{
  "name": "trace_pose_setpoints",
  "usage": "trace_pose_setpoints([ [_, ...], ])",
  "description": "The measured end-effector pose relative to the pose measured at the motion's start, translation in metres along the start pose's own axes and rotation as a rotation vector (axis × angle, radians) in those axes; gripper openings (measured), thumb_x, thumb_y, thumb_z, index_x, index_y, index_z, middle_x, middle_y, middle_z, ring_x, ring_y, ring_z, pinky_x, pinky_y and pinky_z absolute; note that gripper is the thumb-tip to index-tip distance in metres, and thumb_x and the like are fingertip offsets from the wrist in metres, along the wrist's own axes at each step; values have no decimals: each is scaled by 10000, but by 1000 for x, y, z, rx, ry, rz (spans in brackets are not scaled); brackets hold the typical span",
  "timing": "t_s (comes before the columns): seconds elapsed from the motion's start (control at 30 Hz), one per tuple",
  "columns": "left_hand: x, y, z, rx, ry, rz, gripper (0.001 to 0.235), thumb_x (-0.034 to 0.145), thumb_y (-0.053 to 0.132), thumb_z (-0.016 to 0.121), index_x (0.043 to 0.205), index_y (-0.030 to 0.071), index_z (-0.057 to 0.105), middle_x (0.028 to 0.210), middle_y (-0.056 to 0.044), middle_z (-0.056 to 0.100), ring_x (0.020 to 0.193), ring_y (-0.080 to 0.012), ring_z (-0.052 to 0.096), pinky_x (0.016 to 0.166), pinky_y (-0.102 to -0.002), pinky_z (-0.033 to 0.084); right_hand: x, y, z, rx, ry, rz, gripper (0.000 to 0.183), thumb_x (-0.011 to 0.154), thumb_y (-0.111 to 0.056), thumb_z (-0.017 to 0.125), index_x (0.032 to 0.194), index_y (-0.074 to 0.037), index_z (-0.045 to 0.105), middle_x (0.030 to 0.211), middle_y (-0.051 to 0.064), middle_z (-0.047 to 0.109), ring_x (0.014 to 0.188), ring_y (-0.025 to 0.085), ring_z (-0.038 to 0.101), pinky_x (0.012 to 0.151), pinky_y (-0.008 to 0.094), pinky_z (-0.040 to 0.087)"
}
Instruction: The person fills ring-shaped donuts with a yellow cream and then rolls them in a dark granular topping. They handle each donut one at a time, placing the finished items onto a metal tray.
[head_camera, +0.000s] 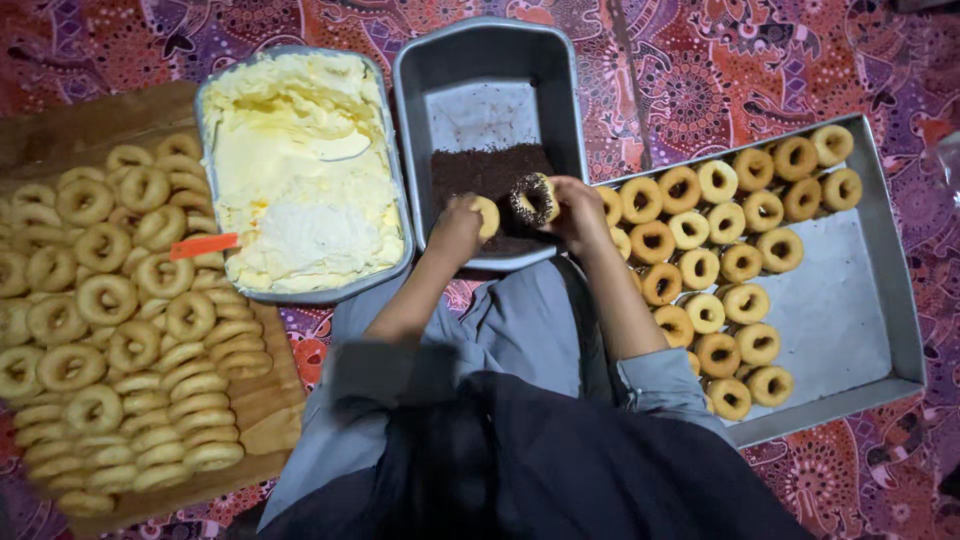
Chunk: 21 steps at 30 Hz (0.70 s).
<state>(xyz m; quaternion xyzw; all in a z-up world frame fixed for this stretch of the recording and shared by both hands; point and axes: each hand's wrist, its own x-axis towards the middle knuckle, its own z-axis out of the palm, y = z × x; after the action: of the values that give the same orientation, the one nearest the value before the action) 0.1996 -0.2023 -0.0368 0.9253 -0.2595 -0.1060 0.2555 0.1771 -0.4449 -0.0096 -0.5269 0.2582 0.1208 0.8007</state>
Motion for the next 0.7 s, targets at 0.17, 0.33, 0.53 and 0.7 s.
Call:
trace_pose_setpoints([
  [0.17, 3, -8, 23, -549, 270, -393, 296, 947, 203, 615, 1125, -16, 703, 1241, -233, 690, 1139, -351, 680, 1025, -423, 532, -26, -12, -2, 278, -117, 76, 312, 836, -87, 519, 1106, -66, 675, 987, 87, 715, 832, 200, 707, 698, 382, 637],
  [0.33, -17, 2, 27, -2105, 372, -440, 317, 1056, 162, 415, 1269, -44, 527, 1337, -238, 597, 1254, -356, 621, 1093, -526, 520, -61, -27, 44, -464, -43, -674, 259, 911, -32, 643, 1160, -38, 712, 1087, 98, 692, 960, 207, 673, 875, 311, 553],
  [0.53, -24, 36, 10, -2216, 313, -325, 408, 1036, 116, 367, 1385, -18, 531, 1389, -195, 590, 1308, -330, 563, 1155, -500, 413, -103, -54, 91, -1043, -76, -1323, 355, 826, -74, 718, 1181, -69, 708, 1134, 124, 662, 1132, 287, 603, 1003, 411, 514],
  [0.7, -12, 64, -5, -2094, 240, -500, 361, 1003, 138, 420, 1321, 24, 548, 1336, -172, 609, 1288, -336, 574, 1105, -547, 465, -85, -40, 59, -268, 26, -423, 564, 870, -174, 760, 1365, -67, 512, 1165, 90, 639, 1027, 263, 637, 892, 416, 539],
])
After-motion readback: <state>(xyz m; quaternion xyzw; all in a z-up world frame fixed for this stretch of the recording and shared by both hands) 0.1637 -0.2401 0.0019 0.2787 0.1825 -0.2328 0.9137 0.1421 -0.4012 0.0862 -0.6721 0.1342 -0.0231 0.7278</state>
